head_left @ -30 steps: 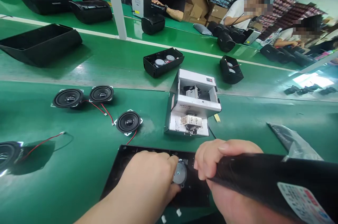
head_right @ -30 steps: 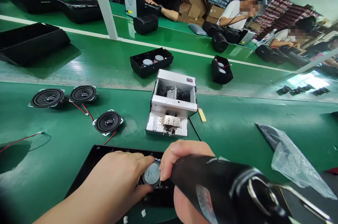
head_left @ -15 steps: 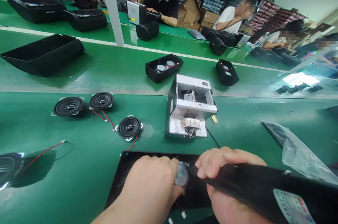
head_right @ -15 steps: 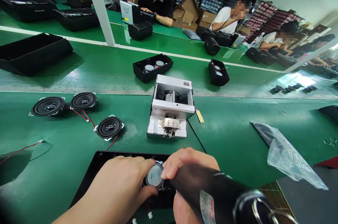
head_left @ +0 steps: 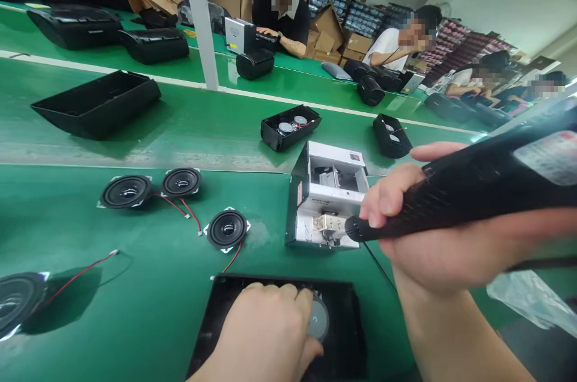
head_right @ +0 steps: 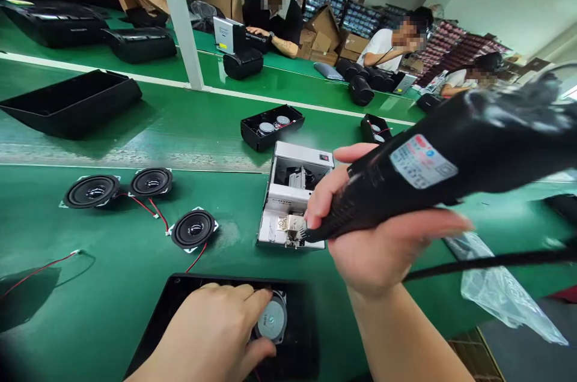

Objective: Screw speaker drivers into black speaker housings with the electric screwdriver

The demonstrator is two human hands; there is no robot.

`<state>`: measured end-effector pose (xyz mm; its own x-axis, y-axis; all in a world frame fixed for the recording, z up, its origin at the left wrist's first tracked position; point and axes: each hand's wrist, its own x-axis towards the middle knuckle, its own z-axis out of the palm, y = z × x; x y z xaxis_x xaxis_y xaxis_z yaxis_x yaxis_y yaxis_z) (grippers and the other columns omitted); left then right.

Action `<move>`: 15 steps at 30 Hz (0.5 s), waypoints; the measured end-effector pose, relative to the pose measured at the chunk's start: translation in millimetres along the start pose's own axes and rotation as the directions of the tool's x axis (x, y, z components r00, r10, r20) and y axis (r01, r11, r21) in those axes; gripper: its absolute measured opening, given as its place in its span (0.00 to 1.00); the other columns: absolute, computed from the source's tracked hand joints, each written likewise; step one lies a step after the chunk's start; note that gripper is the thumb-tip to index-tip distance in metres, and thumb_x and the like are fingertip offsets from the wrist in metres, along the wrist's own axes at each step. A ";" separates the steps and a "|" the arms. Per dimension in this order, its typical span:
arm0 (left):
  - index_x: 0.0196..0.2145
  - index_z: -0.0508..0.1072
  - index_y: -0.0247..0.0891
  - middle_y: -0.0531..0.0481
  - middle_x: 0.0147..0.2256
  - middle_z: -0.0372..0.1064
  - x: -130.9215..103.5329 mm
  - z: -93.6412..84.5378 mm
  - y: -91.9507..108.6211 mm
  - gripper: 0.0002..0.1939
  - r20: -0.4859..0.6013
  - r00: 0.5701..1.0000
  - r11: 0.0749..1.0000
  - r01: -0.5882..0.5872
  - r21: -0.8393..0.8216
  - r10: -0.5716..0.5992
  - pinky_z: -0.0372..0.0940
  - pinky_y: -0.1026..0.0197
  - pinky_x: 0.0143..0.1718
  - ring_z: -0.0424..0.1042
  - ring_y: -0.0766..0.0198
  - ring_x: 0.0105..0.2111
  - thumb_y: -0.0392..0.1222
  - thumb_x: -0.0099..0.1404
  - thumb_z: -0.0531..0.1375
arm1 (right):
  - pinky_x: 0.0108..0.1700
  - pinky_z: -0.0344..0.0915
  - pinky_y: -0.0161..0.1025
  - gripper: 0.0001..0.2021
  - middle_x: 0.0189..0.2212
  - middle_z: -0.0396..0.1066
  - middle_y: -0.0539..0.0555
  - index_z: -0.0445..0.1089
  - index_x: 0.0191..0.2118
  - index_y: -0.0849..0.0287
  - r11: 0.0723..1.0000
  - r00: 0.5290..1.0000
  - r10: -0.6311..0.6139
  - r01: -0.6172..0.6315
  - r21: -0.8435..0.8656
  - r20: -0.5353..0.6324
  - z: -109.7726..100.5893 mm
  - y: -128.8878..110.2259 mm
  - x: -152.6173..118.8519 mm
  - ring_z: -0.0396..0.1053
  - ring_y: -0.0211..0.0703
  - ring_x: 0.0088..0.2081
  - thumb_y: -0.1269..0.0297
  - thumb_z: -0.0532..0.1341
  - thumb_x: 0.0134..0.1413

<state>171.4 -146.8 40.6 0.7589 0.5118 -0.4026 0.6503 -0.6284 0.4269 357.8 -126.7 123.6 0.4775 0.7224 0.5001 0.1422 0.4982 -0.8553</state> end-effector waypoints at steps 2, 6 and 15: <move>0.54 0.81 0.39 0.42 0.44 0.84 0.8 0.4 -0.4 0.20 -0.003 1.000 1.000 -0.006 -0.002 0.006 0.78 0.36 0.44 0.84 0.36 0.42 0.52 0.70 0.72 | 0.14 0.62 0.40 0.37 0.15 0.69 0.48 0.75 0.38 0.53 0.999 1.000 -0.028 0.028 -0.038 -0.009 1.0 13.9 5.8 0.65 0.44 0.14 0.20 0.54 0.60; 0.55 0.81 0.39 0.42 0.44 0.83 2.7 0.8 -0.7 0.21 0.016 1.000 1.000 -0.010 -0.006 0.010 0.78 0.36 0.44 0.84 0.36 0.42 0.53 0.71 0.70 | 0.12 0.61 0.41 0.35 0.15 0.68 0.48 0.75 0.39 0.55 0.998 0.998 -0.058 0.057 -0.037 -0.033 -4.1 25.5 10.9 0.66 0.47 0.14 0.24 0.51 0.65; 0.52 0.81 0.40 0.44 0.42 0.83 1.0 0.7 0.6 0.17 -0.004 1.000 1.000 -0.001 -0.002 0.001 0.77 0.38 0.43 0.84 0.38 0.41 0.52 0.71 0.70 | 0.12 0.58 0.42 0.37 0.16 0.67 0.48 0.75 0.43 0.54 0.999 0.999 -0.023 0.023 -0.023 -0.036 -1.7 27.5 10.9 0.64 0.46 0.14 0.22 0.50 0.64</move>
<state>172.5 -147.2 39.9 0.7595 0.5139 -0.3988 0.6498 -0.6274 0.4291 368.3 -106.0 105.4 0.5047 0.6930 0.5149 0.1728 0.5032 -0.8467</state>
